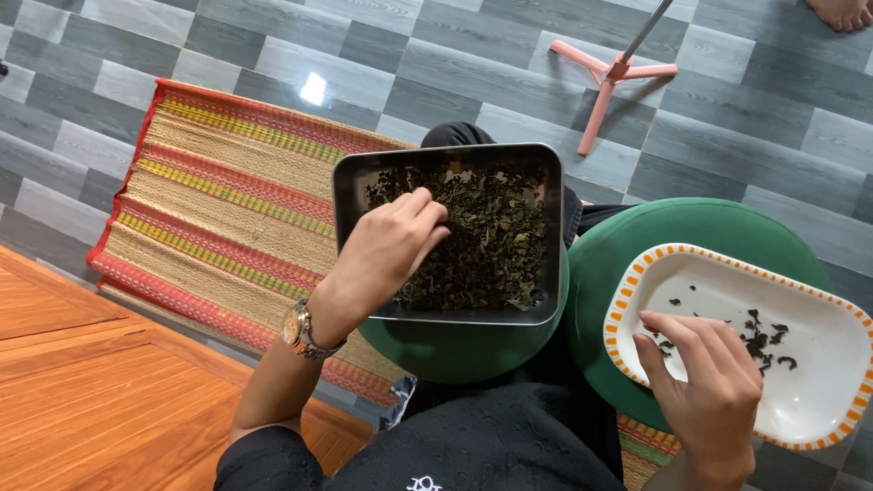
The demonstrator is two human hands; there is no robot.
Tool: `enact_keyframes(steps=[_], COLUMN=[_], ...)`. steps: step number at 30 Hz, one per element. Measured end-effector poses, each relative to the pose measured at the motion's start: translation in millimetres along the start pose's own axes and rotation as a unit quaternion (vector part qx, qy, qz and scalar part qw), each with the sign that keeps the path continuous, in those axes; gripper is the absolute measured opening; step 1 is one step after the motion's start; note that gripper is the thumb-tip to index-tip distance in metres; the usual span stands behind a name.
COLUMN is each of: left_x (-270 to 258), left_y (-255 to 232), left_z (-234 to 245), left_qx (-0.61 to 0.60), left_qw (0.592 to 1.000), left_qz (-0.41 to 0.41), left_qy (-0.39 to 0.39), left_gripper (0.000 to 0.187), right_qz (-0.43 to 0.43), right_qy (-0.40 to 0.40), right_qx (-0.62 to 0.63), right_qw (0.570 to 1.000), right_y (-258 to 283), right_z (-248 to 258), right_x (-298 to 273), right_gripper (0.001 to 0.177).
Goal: The person sits on the floor and sorts dried green leaves from a metal tray into a white rectangular dish. They use both hands to pick through the leaves, separating specific pieces and placing them into the dish.
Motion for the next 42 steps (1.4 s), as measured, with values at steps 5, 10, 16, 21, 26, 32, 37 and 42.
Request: enact_keyframes(steps=[5, 10, 16, 21, 26, 32, 37, 42], left_x=[5.5, 2.1, -14.2, -27.8, -38.8, -50.1, -49.3, -45.4], left_y=[-1.3, -7.6, -34.7, -52.0, -77.0, -85.3, -87.4, -69.9], left_z=[-13.5, -1.9, 27.0, 23.1, 26.0, 13.5, 5.5, 6.2], left_qx=[0.005, -0.016, -0.052, -0.11, -0.175, -0.176, -0.18, -0.168], left_qw=[0.999, 1.0, 0.993, 0.979, 0.969, 0.968, 0.968, 0.972], left_qz=[0.004, 0.001, -0.023, -0.044, -0.085, -0.091, -0.095, -0.045], left_qy=[0.032, 0.003, -0.104, -0.166, -0.153, -0.153, -0.148, -0.157], left_gripper=[0.015, 0.007, 0.007, 0.012, 0.013, 0.01, 0.01, 0.012], right_qz=[0.008, 0.009, 0.049, 0.074, 0.124, 0.148, 0.142, 0.003], right_qy=[0.0, 0.005, -0.001, 0.026, 0.059, 0.095, 0.12, 0.029], right_qx=[-0.001, -0.002, 0.032, 0.135, 0.17, 0.175, 0.201, 0.105], right_qw=[1.0, 1.0, 0.998, 0.988, 0.976, 0.969, 0.962, 0.994], right_y=[2.9, 7.1, 30.3, 68.6, 93.1, 104.6, 98.2, 33.2], right_z=[-0.2, -1.3, -11.7, -34.1, -63.5, -75.4, -63.1, -22.4], right_x=[3.0, 8.4, 29.0, 59.1, 75.0, 71.3, 64.4, 19.3], right_gripper=[0.008, 0.011, 0.01, 0.015, 0.02, 0.014, 0.01, 0.013])
Point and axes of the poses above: each hand's wrist, its own x-axis towards the middle knuckle, its own z-axis out of the back of the hand, y = z × x, the point moved 6 cm from there along x, towards the middle knuckle, and after that the axes turned 5 degrees about x, right-handed, at the moved point
